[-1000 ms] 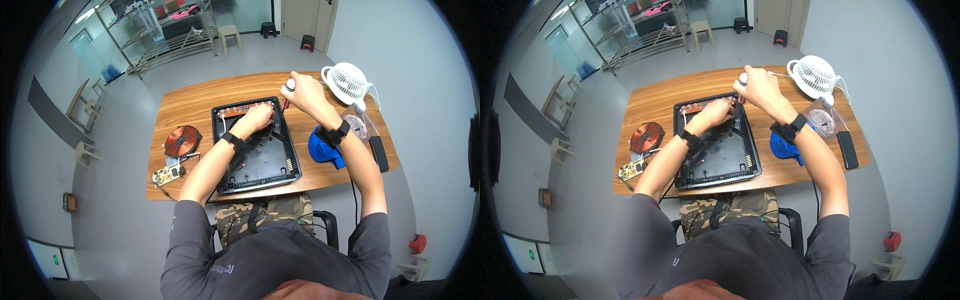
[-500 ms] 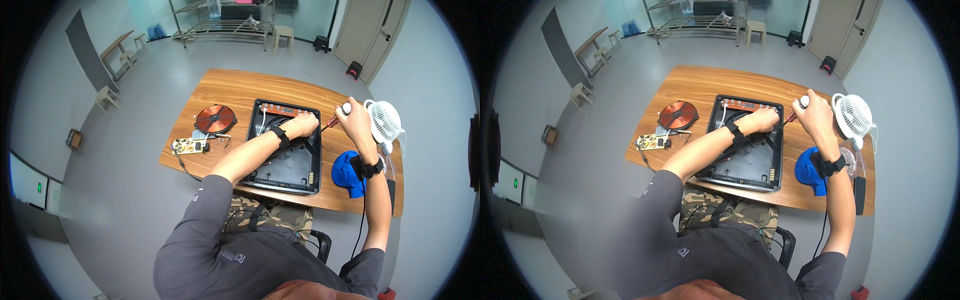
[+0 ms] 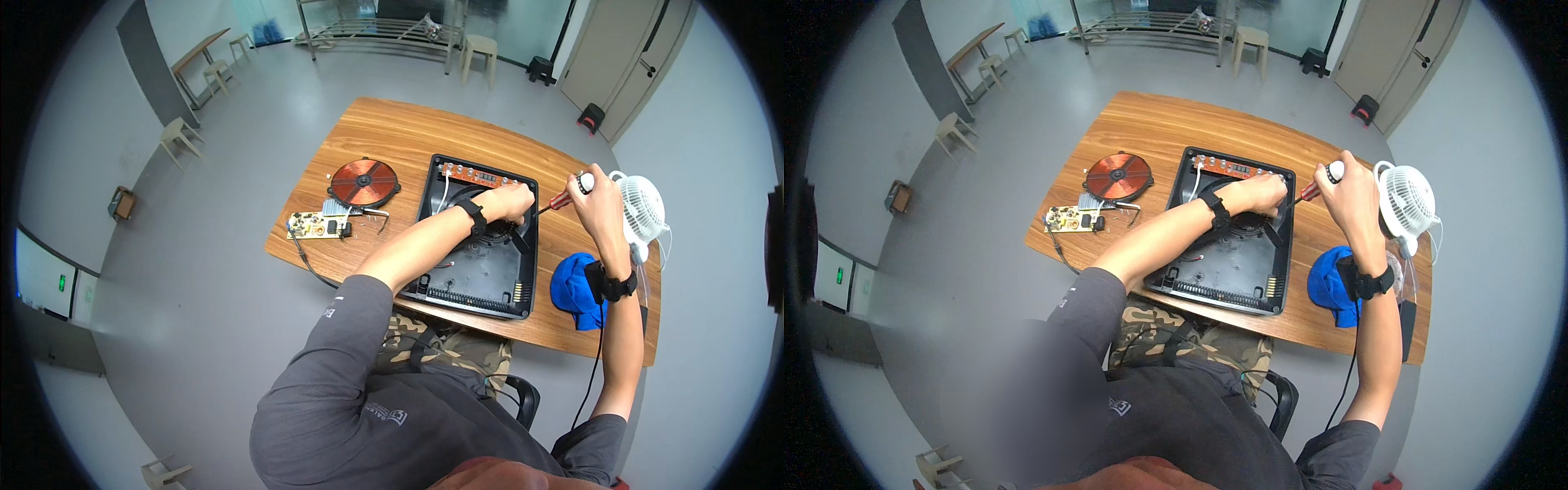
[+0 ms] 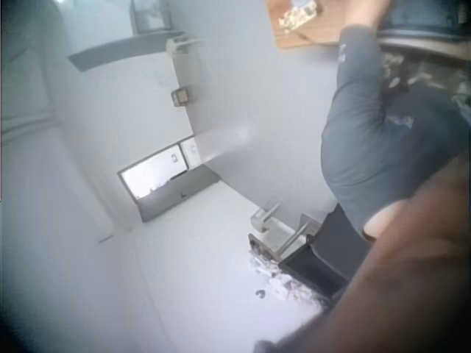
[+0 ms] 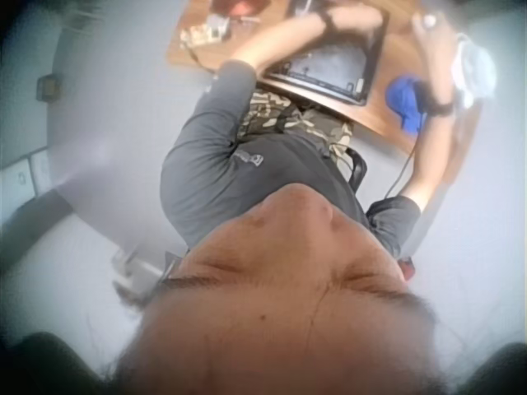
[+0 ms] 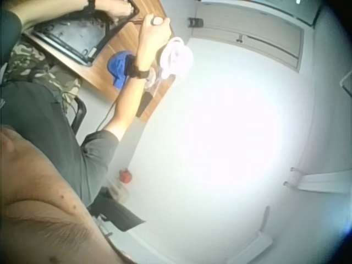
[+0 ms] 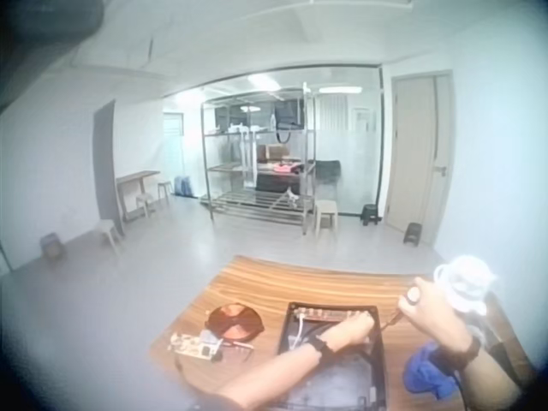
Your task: The person disassembles a small appliance on a wooden table. They use a screwdriver to remove screws from the base, lift off the top cover, and remove internal components including a copper-colored disc and a fan.
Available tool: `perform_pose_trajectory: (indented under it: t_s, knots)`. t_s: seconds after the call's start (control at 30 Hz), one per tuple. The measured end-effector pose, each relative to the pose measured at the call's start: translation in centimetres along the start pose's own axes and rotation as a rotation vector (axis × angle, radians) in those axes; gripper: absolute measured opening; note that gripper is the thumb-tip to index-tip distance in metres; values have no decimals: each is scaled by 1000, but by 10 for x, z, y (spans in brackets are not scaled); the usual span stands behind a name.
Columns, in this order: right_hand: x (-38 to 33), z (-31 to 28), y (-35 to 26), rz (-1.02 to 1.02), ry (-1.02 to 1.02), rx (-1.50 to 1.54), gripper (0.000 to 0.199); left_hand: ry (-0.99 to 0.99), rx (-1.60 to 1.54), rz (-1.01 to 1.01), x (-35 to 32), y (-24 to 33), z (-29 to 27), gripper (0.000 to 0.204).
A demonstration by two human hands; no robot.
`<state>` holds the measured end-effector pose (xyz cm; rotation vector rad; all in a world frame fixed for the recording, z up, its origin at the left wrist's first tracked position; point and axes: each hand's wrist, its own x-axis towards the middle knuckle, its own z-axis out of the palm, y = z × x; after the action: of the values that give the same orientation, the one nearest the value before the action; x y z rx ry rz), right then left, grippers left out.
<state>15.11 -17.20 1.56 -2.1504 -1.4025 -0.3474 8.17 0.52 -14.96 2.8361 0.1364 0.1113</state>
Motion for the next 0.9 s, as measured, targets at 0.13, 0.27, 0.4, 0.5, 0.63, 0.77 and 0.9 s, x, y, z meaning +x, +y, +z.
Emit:
perform_pose_trajectory:
  t_s: [0.13, 0.27, 0.4, 0.5, 0.63, 0.77, 0.9]
  knots:
    - [-1, -1, 3, 13, -5, 6, 35, -28, -45, 18, 0, -2, 0, 36]
    - [-3, -2, 5, -18, 22, -5, 33, 8, -10, -5, -1, 4, 1, 33]
    - [-3, -3, 1, -32, 17, 0, 34, 11, -22, -114, 0, 9, -1, 33]
    - [-4, -3, 4, 17, -18, 4, 37, 44, 29, -82, -6, 12, -7, 32]
    - [-4, -3, 8, 12, -21, 10, 37, -29, -125, -185, -17, 12, -34, 31]
    - [-5, -7, 4, -33, -5, 23, 36, -96, -153, -253, -37, -42, -75, 35]
    - [-4, -2, 4, -29, -18, 46, 37, -12, 36, -423, -92, -111, -118, 40]
